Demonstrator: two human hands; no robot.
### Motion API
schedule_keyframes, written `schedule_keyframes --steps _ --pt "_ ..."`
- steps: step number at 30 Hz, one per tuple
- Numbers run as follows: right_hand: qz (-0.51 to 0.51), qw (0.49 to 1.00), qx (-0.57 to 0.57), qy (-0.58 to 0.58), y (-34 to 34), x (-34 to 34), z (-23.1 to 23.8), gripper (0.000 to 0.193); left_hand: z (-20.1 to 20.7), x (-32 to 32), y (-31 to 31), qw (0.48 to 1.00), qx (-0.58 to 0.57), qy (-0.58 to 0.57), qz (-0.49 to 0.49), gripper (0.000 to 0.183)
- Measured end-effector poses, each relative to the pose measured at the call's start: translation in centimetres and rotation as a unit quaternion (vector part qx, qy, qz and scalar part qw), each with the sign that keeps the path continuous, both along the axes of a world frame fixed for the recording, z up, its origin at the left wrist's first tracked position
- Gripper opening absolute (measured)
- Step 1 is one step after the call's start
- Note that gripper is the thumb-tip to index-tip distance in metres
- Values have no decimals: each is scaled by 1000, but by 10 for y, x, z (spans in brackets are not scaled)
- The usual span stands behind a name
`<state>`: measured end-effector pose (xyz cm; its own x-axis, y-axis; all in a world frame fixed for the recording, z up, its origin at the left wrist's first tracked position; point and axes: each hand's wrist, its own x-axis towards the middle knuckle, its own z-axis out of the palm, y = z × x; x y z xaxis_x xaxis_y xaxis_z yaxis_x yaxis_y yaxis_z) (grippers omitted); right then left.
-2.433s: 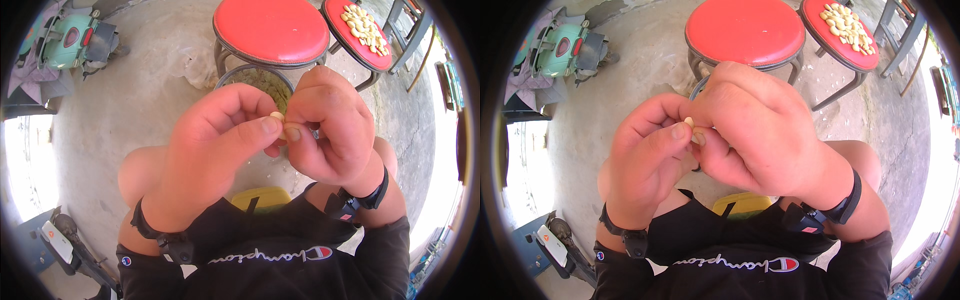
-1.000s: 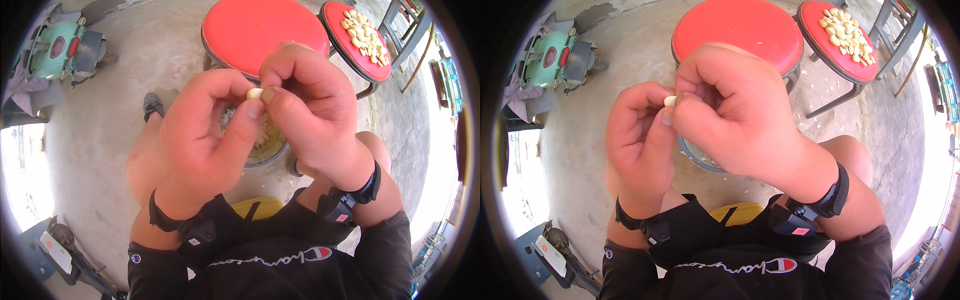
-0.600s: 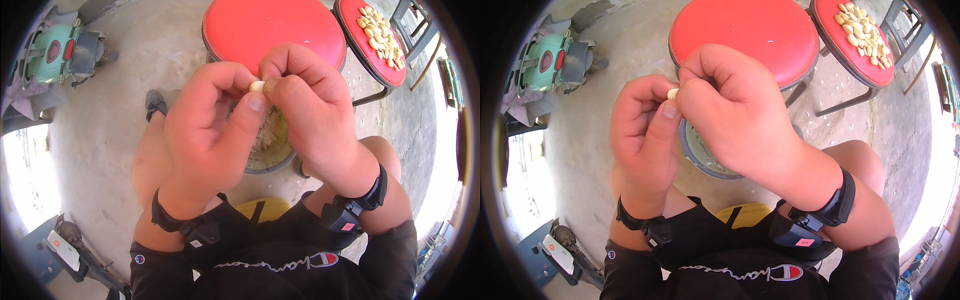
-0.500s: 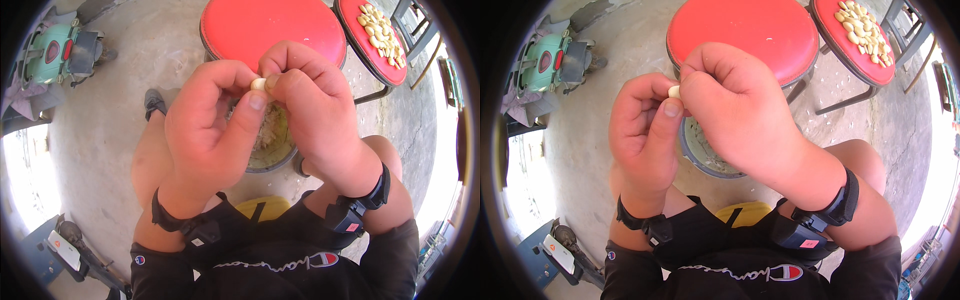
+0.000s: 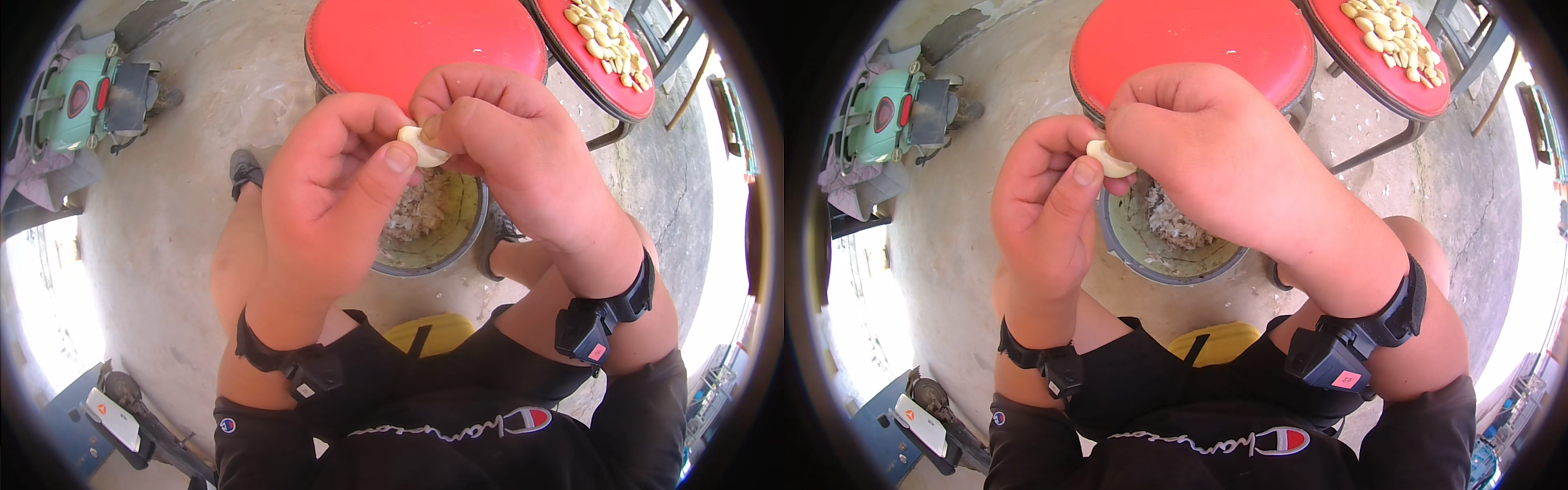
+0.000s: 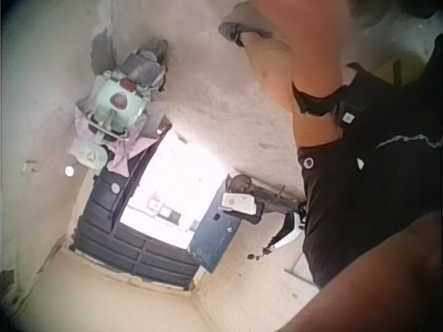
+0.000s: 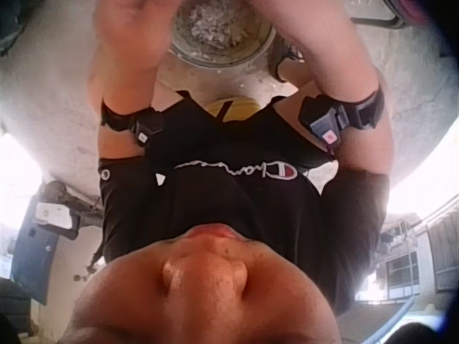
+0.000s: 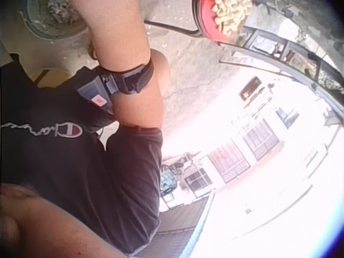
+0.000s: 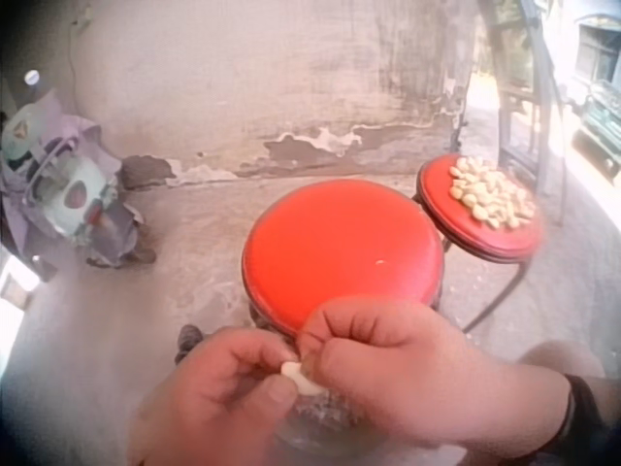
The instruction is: The person peels individual garlic cloves by hand, placing the peeled cloves on a red stool and discarding the skins into a plastic bucket.
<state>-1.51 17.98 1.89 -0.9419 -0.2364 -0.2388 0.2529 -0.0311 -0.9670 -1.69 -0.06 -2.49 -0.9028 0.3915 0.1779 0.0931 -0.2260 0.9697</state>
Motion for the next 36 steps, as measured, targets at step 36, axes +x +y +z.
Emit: schedule_keyframes --steps 36 --pt "-35 908 106 403 16 14 -10 7 -4 -8 4 982 125 -59 -130 34"
